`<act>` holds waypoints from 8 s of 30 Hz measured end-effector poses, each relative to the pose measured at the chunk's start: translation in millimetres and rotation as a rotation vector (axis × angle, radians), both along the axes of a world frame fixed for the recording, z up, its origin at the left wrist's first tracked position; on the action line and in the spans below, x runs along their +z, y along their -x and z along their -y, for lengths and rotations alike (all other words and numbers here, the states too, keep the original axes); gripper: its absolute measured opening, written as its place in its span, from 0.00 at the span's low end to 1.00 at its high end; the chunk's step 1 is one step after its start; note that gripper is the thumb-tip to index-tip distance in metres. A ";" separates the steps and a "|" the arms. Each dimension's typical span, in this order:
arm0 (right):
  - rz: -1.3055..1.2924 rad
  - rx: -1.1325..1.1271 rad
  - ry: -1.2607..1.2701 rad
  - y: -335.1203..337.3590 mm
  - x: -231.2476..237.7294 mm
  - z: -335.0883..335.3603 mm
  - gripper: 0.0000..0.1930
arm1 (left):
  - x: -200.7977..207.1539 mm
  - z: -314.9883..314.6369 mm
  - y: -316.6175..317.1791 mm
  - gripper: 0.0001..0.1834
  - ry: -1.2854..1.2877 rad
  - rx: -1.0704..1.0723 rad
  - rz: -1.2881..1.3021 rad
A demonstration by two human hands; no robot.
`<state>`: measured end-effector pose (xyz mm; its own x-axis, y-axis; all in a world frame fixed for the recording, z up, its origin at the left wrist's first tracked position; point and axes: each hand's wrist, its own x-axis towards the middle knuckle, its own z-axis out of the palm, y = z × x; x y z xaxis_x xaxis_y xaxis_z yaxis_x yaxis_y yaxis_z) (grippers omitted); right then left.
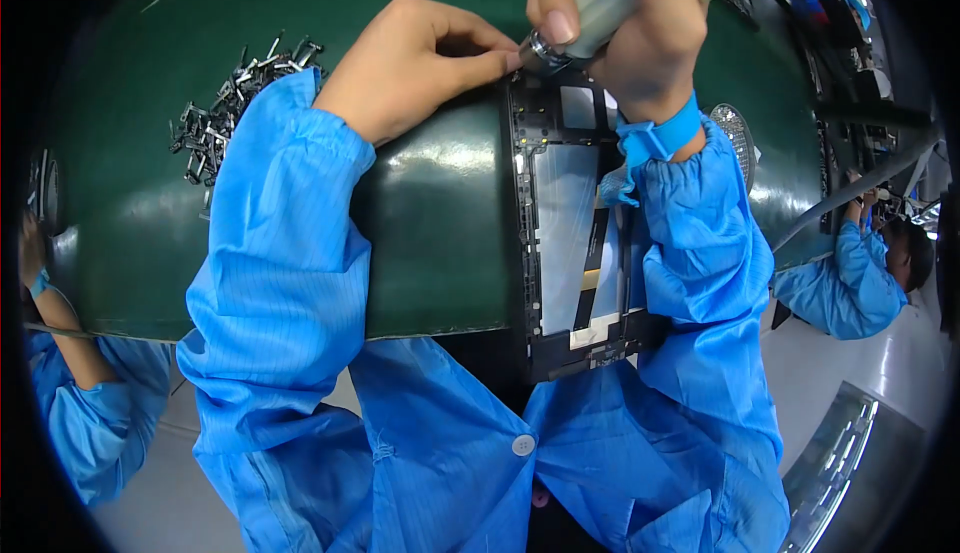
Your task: Assembling components into tablet housings using an electric screwdriver on a production line.
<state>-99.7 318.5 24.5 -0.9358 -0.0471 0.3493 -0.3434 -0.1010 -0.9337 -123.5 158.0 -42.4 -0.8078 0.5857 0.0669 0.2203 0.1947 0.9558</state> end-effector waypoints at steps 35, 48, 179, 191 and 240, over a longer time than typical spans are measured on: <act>-0.097 0.023 -0.039 3.7 -12.0 -6.3 0.14 | -12.1 -2.4 3.4 0.13 0.064 0.014 -0.040; -0.153 0.054 -0.087 3.4 -11.8 -7.7 0.13 | -15.3 -3.7 2.6 0.13 0.077 0.034 -0.045; -0.148 -0.481 -0.103 -72.1 10.4 -160.1 0.16 | 33.1 12.2 -14.8 0.13 -0.037 0.279 -0.018; -0.156 -0.538 -0.063 -75.5 7.7 -167.8 0.12 | 2.4 -13.7 7.9 0.13 -0.009 0.299 0.061; -0.063 -0.498 0.070 -80.8 -16.2 -206.6 0.09 | -4.3 -1.4 -0.2 0.10 0.275 0.153 -0.224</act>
